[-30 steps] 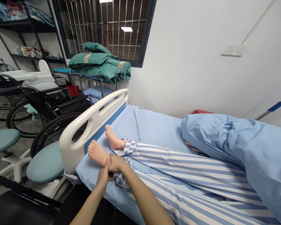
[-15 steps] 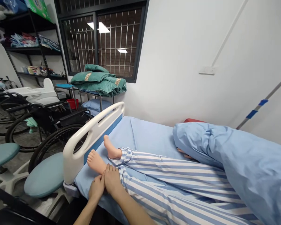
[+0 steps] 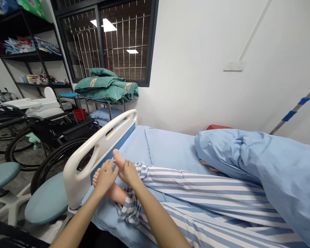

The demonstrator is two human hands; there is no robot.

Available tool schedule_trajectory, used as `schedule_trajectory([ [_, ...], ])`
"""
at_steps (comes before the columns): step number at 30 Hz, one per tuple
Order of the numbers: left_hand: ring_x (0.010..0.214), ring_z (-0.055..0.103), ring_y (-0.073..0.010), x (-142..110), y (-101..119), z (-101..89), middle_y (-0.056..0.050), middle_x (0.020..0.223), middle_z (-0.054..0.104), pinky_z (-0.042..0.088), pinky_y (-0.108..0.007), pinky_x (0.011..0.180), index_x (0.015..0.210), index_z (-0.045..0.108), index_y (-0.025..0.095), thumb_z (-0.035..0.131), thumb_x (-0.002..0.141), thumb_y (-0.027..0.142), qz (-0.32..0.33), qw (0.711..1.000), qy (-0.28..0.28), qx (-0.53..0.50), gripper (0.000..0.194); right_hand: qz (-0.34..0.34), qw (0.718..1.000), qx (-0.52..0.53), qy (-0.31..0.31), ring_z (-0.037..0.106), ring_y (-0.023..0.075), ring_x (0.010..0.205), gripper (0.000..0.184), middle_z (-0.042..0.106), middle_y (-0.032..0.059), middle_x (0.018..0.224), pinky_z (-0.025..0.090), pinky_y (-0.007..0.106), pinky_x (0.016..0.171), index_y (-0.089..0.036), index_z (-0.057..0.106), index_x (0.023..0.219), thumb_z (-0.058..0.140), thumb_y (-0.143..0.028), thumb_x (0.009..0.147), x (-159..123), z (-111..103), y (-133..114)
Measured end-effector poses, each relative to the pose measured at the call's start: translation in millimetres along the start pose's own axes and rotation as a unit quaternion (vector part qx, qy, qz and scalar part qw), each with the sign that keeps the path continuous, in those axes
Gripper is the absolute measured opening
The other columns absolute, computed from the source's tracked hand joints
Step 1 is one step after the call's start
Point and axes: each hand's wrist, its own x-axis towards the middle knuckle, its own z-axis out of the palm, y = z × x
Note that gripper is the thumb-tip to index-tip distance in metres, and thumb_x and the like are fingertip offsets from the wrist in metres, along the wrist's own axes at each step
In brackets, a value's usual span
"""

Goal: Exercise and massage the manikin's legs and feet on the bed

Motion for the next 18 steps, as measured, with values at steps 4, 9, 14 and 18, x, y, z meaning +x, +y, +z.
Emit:
schedule_trajectory([
  [4, 0.121, 0.041, -0.0243, 45.7, -1.0, 8.8, -0.016, 0.134, 0.043, 0.034, -0.035, 0.101, 0.128, 0.043, 0.01, 0.04, 0.083, 0.022, 0.05, 0.998, 0.0, 0.044, 0.047, 0.024, 0.998, -0.032, -0.038, 0.052, 0.0287, 0.107, 0.048, 0.057, 0.0192, 0.115, 0.036, 0.036, 0.092, -0.008, 0.051, 0.112, 0.058, -0.031, 0.071, 27.2, 21.1, 13.7],
  [9, 0.104, 0.056, -0.0226, 85.0, -0.8, 27.6, -0.017, 0.115, 0.055, 0.044, -0.033, 0.089, 0.108, 0.058, 0.01, 0.035, 0.084, 0.017, 0.089, 0.978, -0.118, 0.148, 0.034, 0.096, 0.99, -0.03, -0.099, 0.061, 0.0294, 0.096, 0.048, 0.065, 0.0154, 0.104, 0.044, 0.036, 0.078, -0.014, 0.056, 0.103, 0.063, -0.041, 0.064, 56.0, 32.4, 27.9],
  [14, 0.09, 0.062, -0.0234, 103.2, -4.4, 34.4, -0.019, 0.099, 0.061, 0.048, -0.033, 0.076, 0.106, 0.059, 0.007, 0.033, 0.085, 0.013, 0.099, 0.961, -0.153, 0.206, 0.034, 0.134, 0.982, -0.033, -0.13, 0.064, 0.0292, 0.093, 0.058, 0.067, 0.015, 0.101, 0.046, 0.033, 0.071, -0.017, 0.056, 0.104, 0.069, -0.046, 0.055, 64.7, 34.8, 30.7],
  [18, 0.092, 0.062, -0.0229, 114.1, -5.5, 34.9, -0.018, 0.094, 0.065, 0.047, -0.035, 0.079, 0.096, 0.064, 0.01, 0.035, 0.084, 0.013, 0.107, 0.955, -0.19, 0.203, 0.031, 0.127, 0.985, -0.041, -0.111, 0.063, 0.0287, 0.095, 0.058, 0.067, 0.014, 0.102, 0.045, 0.034, 0.075, -0.016, 0.055, 0.104, 0.069, -0.046, 0.056, 55.5, 31.2, 26.1],
])
